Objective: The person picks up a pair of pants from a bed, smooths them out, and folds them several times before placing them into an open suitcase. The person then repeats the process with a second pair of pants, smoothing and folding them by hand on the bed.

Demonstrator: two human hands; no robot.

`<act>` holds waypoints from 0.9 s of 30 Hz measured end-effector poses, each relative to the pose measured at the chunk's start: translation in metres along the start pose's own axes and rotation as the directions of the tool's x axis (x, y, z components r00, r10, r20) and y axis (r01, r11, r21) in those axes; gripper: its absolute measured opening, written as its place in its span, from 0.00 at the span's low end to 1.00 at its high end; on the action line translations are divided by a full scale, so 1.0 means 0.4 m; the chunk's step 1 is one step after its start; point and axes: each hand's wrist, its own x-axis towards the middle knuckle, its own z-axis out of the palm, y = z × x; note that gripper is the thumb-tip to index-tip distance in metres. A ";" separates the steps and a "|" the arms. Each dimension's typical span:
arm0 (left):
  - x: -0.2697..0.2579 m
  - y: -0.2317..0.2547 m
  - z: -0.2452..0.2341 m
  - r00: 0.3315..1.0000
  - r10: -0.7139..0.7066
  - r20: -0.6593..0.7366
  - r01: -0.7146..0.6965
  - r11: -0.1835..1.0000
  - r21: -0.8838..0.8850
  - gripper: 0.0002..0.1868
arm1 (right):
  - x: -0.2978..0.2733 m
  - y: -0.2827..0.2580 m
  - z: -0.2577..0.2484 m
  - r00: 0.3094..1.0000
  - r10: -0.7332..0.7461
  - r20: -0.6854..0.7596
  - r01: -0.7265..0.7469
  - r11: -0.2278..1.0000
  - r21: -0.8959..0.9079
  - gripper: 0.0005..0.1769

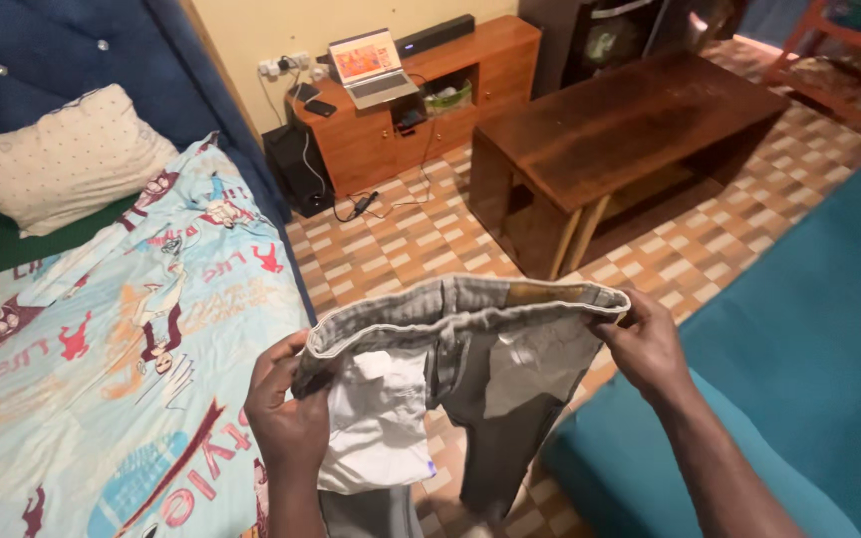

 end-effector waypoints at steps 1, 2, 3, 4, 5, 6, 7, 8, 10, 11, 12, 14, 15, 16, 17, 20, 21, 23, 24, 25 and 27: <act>0.023 -0.017 0.006 0.996 -0.085 -0.011 0.084 0.996 -0.029 0.17 | 0.029 0.008 0.022 1.000 -0.007 0.013 0.007 1.000 0.004 0.13; 0.049 -0.038 0.019 0.996 -0.083 -0.025 0.083 0.996 -0.023 0.17 | 0.056 0.014 0.042 0.998 0.056 -0.004 -0.056 0.997 0.048 0.14; 0.079 -0.058 0.034 0.985 -0.174 -0.024 0.173 0.985 -0.013 0.13 | 0.090 0.014 0.061 0.993 0.120 -0.018 -0.118 0.988 0.096 0.16; 0.106 -0.074 0.043 0.965 -0.263 -0.025 0.263 0.965 -0.005 0.09 | 0.135 0.010 0.083 0.994 0.114 -0.004 -0.113 0.989 0.101 0.16; 0.123 -0.087 0.054 0.962 -0.271 -0.044 0.271 0.963 0.002 0.09 | 0.174 0.012 0.100 0.995 0.093 0.034 -0.099 0.964 0.247 0.14; 0.157 -0.098 0.073 0.979 -0.195 -0.058 0.198 0.979 0.044 0.07 | 0.207 0.013 0.112 0.995 0.071 0.069 -0.093 0.917 0.388 0.13; 0.206 -0.101 0.093 0.991 -0.111 -0.071 0.117 0.989 0.088 0.05 | 0.245 0.004 0.124 0.994 0.062 0.090 -0.092 0.917 0.389 0.13; 0.244 -0.095 0.110 0.989 -0.111 -0.092 0.120 0.988 0.096 0.05 | 0.285 -0.006 0.138 0.996 -0.027 0.085 -0.008 0.923 0.384 0.11; 0.309 -0.078 0.148 0.978 -0.004 -0.207 0.023 0.996 0.087 0.08 | 0.357 -0.015 0.159 0.989 -0.123 0.083 0.081 0.917 0.391 0.11; 0.332 -0.078 0.169 0.976 -0.004 -0.219 0.026 0.995 0.095 0.08 | 0.392 -0.014 0.168 0.994 -0.065 0.088 0.019 0.894 0.447 0.08; 0.352 -0.090 0.187 0.950 -0.087 -0.300 0.136 0.980 0.147 0.07 | 0.427 -0.009 0.181 0.995 -0.007 0.098 -0.043 0.865 0.501 0.10; 0.364 -0.145 0.200 0.901 -0.166 -0.401 0.260 0.946 0.193 0.08 | 0.489 0.018 0.230 0.988 -0.012 0.152 -0.091 0.751 0.654 0.11; 0.365 -0.189 0.212 0.900 -0.248 -0.358 0.273 0.962 0.019 0.10 | 0.519 0.034 0.260 0.982 -0.016 0.188 -0.139 0.610 0.780 0.14; 0.362 -0.238 0.215 0.898 -0.319 -0.304 0.284 0.946 -0.156 0.12 | 0.552 0.048 0.281 0.978 -0.018 0.207 -0.153 0.612 0.776 0.14; 0.351 -0.286 0.209 0.890 -0.326 -0.319 0.291 0.945 -0.153 0.12 | 0.584 0.059 0.292 0.980 -0.002 0.197 -0.157 0.595 0.788 0.14; 0.358 -0.402 0.185 0.794 -0.489 -0.361 0.455 0.872 -0.180 0.20 | 0.664 0.040 0.345 0.991 0.014 0.136 -0.111 0.665 0.738 0.13; 0.370 -0.422 0.184 0.789 -0.489 -0.372 0.445 0.872 -0.202 0.19 | 0.688 0.019 0.361 0.997 0.009 0.073 -0.055 0.749 0.661 0.12; 0.422 -0.431 0.187 0.822 -0.455 -0.344 0.376 0.886 -0.273 0.20 | 0.725 -0.036 0.409 0.997 -0.046 0.066 -0.010 0.741 0.671 0.11; 0.461 -0.426 0.186 0.849 -0.425 -0.312 0.324 0.887 -0.328 0.22 | 0.743 -0.067 0.433 0.993 -0.105 0.058 0.037 0.730 0.682 0.11; 0.504 -0.416 0.172 0.893 -0.386 -0.231 0.277 0.877 -0.393 0.25 | 0.762 -0.101 0.457 0.993 -0.103 0.051 0.041 0.733 0.679 0.11; 0.593 -0.412 0.153 0.941 -0.331 -0.067 0.292 0.898 -0.329 0.32 | 0.790 -0.157 0.501 0.991 -0.013 0.133 -0.096 0.618 0.780 0.09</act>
